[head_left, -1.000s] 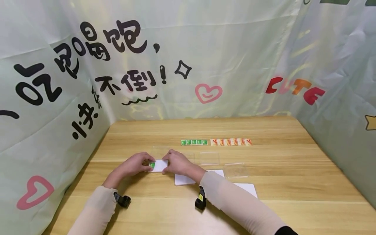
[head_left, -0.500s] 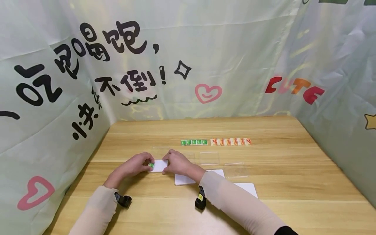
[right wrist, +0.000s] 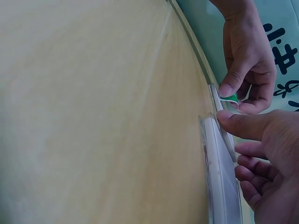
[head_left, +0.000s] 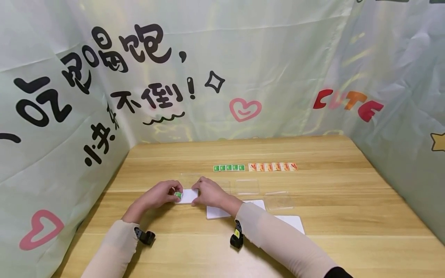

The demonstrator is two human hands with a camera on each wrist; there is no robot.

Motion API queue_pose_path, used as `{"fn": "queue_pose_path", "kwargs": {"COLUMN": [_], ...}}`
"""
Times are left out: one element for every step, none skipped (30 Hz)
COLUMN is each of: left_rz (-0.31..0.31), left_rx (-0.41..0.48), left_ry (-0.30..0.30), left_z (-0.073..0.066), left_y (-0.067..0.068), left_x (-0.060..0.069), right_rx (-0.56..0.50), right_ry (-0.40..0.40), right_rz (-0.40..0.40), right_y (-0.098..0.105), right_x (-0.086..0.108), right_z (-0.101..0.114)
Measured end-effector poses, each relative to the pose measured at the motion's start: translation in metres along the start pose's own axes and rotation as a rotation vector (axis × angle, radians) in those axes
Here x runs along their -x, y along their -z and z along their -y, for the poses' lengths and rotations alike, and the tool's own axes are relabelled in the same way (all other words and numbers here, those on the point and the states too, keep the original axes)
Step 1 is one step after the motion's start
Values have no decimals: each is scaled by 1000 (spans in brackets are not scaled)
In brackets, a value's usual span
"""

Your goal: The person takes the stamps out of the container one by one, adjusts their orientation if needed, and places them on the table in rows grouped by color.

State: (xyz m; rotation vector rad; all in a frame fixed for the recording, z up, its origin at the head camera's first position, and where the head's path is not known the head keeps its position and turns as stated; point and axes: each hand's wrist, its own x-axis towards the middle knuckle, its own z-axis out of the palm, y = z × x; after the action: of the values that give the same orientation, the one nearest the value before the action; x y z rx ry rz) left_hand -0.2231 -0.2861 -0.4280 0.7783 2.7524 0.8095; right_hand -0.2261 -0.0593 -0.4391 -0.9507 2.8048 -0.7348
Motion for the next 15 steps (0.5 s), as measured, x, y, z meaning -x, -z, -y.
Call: {"fn": "queue_pose_path", "kwargs": {"left_rz": [-1,-2,-4,-5,-8,-12,-17,-23,-31,-40,-49,-59,-67,-75,-82], "left_rx": [10,18,27,35,44,50,57,64,74,83,92,98,105,113,117], "left_ry": [8,16,20,24,33,35,38,37,45,52,56,62,65,69,76], "left_z": [0,-1,-1,0,-1,0,0,0,0,1,1,1,2,2,2], "left_y": [0,0,0,0,0,0,0,0,0,1,1,2,2,3,3], "left_x": [0,1,1,1,2,2,2,2,2,2,2,1,1,0,-1], "right_rx": [3,3,3,2,2,0,-3,-3,-4,-3,-3,-2,-1,1,2], "right_ry": [4,5,5,4,1,-2,-4,-7,-8,-8,-9,-9,-10,-10,-11], "right_rz": [-3,-4,-3,-3,-1,1,3,4,4,2,1,0,-1,-1,-1], "right_y": [0,0,0,0,0,0,0,0,-1,-1,-1,0,0,0,0], "right_x": [0,0,0,0,1,1,1,1,1,1,1,0,0,0,0], "right_z": [0,0,1,1,1,1,1,1,1,1,1,1,1,1,1]}}
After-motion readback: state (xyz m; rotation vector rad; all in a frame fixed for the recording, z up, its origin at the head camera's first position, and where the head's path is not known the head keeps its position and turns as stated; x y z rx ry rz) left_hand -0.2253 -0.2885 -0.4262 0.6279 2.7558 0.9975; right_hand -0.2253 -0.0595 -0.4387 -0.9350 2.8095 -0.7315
